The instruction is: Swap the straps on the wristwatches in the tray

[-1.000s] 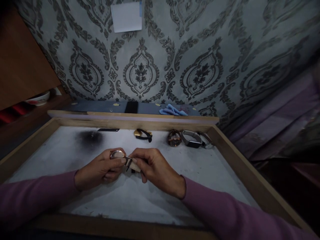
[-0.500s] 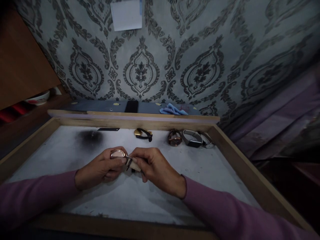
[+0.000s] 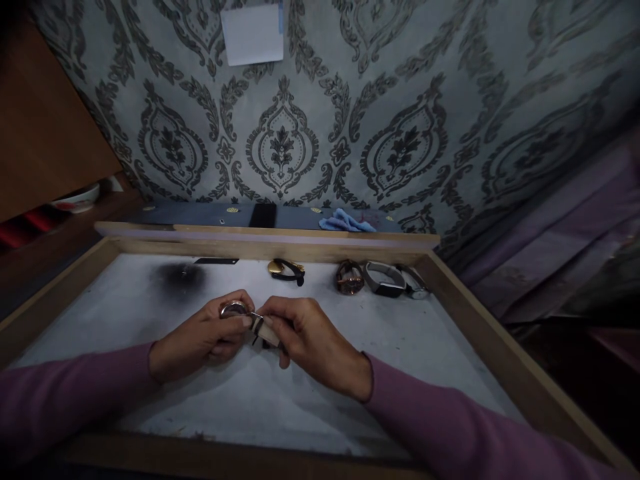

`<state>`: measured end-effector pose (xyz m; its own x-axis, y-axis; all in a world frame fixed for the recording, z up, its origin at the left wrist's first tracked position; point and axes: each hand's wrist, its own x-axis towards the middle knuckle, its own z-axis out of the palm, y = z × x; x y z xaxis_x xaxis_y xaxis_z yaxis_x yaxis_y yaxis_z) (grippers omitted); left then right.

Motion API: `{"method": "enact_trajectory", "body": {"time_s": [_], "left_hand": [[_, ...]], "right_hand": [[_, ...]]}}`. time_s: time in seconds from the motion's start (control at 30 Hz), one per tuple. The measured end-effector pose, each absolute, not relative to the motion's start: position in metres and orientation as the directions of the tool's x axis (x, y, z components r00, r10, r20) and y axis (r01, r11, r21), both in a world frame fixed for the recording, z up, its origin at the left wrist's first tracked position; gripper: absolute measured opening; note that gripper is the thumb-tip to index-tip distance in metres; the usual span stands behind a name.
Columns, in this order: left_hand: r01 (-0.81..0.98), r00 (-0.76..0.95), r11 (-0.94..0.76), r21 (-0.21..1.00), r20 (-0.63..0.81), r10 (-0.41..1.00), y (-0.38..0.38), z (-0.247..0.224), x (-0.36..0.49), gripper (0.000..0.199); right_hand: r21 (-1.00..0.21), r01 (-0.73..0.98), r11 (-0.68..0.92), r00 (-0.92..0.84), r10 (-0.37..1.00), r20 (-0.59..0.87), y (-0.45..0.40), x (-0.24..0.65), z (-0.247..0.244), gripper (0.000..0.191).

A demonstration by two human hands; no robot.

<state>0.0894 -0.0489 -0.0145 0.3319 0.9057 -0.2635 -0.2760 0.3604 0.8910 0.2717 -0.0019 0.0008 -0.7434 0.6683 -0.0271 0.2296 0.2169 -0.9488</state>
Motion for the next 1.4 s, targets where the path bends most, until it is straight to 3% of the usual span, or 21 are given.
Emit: {"method": "enact_trajectory", "body": {"time_s": [0.33,1.4], "left_hand": [[-0.278,0.325,0.373,0.885,-0.279,0.904,-0.0477,-0.0132,0.0860,0.024],[-0.261,0.348,0.397,0.880,-0.298,0.889,-0.0476,-0.0112,0.0860,0.023]], "right_hand": [[-0.939,0.205,0.275,-0.761,0.649,0.024,-0.0017,0.2732,0.0003,0.028],[-0.958,0.193,0.211,-0.724,0.690,0.006,-0.0026,0.2707,-0.0029,0.025]]}}
